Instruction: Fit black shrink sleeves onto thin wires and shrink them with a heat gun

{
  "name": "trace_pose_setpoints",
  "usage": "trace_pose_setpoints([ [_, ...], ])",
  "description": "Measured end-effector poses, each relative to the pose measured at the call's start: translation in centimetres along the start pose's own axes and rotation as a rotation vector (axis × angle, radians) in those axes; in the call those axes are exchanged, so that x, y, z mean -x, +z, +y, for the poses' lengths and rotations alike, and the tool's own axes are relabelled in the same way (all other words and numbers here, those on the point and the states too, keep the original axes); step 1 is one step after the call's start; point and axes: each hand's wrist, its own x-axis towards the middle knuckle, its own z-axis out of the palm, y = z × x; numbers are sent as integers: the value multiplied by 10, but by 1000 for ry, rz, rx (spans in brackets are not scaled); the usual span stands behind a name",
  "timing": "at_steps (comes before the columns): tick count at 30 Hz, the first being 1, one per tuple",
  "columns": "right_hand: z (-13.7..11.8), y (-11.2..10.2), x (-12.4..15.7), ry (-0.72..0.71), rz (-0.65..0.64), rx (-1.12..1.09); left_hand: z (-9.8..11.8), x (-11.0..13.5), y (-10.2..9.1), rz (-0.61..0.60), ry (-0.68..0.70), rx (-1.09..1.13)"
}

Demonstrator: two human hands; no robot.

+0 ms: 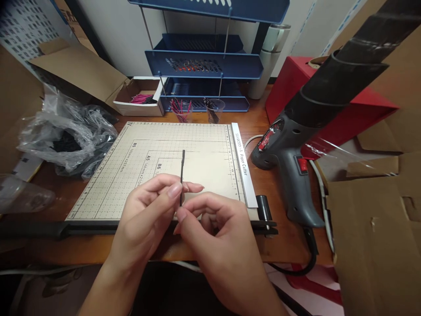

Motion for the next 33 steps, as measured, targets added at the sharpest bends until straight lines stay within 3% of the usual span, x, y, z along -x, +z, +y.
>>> trace_pose_setpoints([
  [15,10,-9,-4,-55,-90,-97,-4,0,-9,-42,55,-128],
  [24,9,-13,-5,-44,-56,22,-3,-2,-9,-55,47,-135],
  [29,-1,-16,-14,-112,-114,212,-4,-4,-13,-108,84,-148],
  [33,-2,-21,-22,-180,-164,224,-5,-3,-13,-102,102,-177],
])
